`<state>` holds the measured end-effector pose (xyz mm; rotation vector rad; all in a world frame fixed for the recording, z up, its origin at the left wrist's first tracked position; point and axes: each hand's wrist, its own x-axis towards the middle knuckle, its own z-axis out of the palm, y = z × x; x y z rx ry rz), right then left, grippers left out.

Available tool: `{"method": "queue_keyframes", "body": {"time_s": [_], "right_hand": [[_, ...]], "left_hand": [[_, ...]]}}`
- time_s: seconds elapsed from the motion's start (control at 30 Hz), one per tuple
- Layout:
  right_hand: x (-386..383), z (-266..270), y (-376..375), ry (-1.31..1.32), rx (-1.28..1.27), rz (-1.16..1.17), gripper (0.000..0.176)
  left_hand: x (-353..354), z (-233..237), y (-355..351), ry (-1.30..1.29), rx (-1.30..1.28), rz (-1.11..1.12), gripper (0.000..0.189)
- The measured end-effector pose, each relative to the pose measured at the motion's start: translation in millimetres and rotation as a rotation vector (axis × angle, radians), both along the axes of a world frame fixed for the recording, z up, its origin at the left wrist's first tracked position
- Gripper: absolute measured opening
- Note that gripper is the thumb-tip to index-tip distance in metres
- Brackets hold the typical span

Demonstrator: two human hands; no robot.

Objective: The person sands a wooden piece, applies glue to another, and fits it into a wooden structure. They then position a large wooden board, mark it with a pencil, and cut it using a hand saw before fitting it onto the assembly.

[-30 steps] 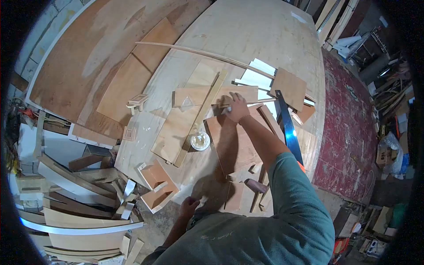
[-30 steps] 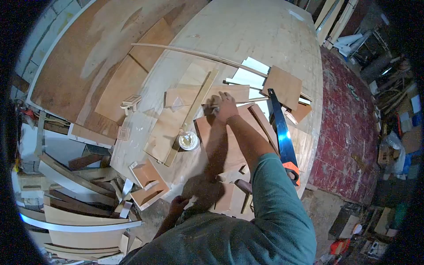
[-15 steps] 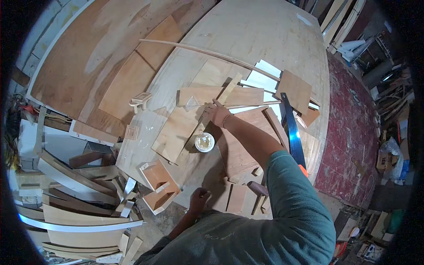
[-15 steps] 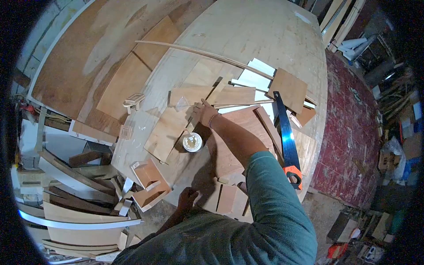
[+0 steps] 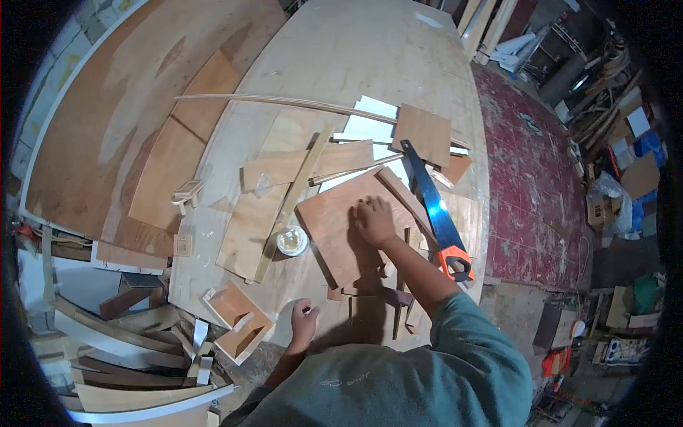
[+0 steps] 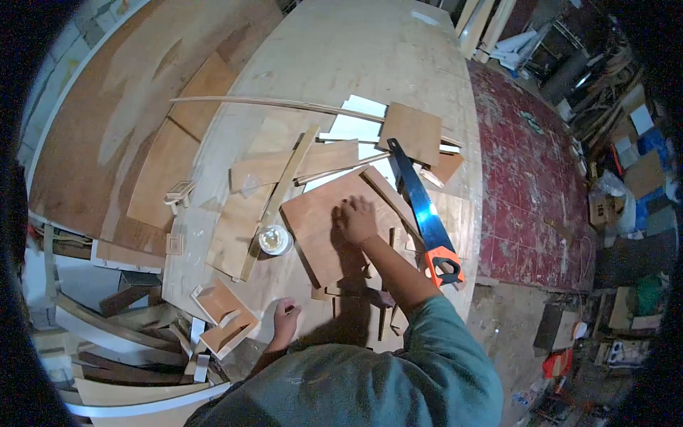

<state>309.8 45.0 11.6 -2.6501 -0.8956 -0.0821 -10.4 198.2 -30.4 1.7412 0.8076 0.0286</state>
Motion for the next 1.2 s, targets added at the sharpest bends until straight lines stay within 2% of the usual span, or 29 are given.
{"method": "queue_keyframes", "body": {"time_s": [0.07,0.17,0.2,0.27,0.33,0.4,0.43,0.47,0.53,0.6,0.67,0.73,0.77,0.9,0.97,1.0,1.1,1.17,1.2], "right_hand": [[-10,-1,-45,0.013,-0.025,-0.242,0.052],[-11,-11,-103,-0.025,0.116,-0.468,0.048],[-16,-5,-116,-0.026,0.114,-0.478,0.048],[-28,8,-135,0.340,0.295,-0.535,0.046],[-54,3,-146,0.263,0.256,-0.554,0.044],[-79,-7,-159,0.210,0.254,-0.498,0.046],[-90,-8,-163,0.208,0.261,-0.495,0.046],[-100,-10,-166,0.208,0.268,-0.491,0.047],[-119,-9,-172,0.192,0.312,-0.521,0.046],[-131,-8,-175,0.256,0.445,-0.530,0.046],[-142,-7,-173,0.270,0.450,-0.549,0.050],[-147,-2,-169,0.429,0.680,-0.566,0.054],[-149,3,-169,0.436,0.599,-0.557,0.056],[-155,-8,-169,0.376,0.674,-0.585,0.052],[-158,-3,-170,0.354,0.613,-0.642,0.049],[-158,-5,-171,0.353,0.617,-0.648,0.049],[-159,-18,-174,0.305,0.609,-0.696,0.048],[-159,-32,-178,0.199,0.508,-0.646,0.042],[-157,-36,-179,0.199,0.511,-0.644,0.042]], "left_hand": [[17,5,-7,0.014,-0.039,-0.026,0.039],[60,-3,-19,-0.035,-0.203,-0.001,0.038],[77,-3,-24,-0.009,-0.283,0.032,0.037],[107,-6,-29,-0.035,-0.352,-0.017,0.037],[121,-16,-32,-0.059,-0.417,-0.066,0.037],[128,-24,-34,-0.011,-0.514,0.042,0.031],[128,-10,-35,-0.038,-0.615,0.036,0.030],[127,5,-38,-0.039,-0.613,0.029,0.030],[122,31,-43,0.026,-0.868,0.062,0.034],[119,45,-52,-0.001,-0.886,0.000,0.036],[114,62,-61,-0.023,-0.902,-0.056,0.037],[116,89,-69,-0.098,-0.899,-0.161,0.034],[115,102,-72,-0.057,-0.835,-0.154,0.032],[108,137,-80,-0.017,-0.761,-0.224,0.041],[102,156,-86,-0.048,-0.679,-0.141,0.028],[99,163,-86,-0.046,-0.677,-0.148,0.028],[92,173,-82,-0.109,-0.692,-0.143,0.032],[87,174,-76,-0.116,-0.721,-0.136,0.049],[84,181,-77,-0.118,-0.718,-0.135,0.049]]}}
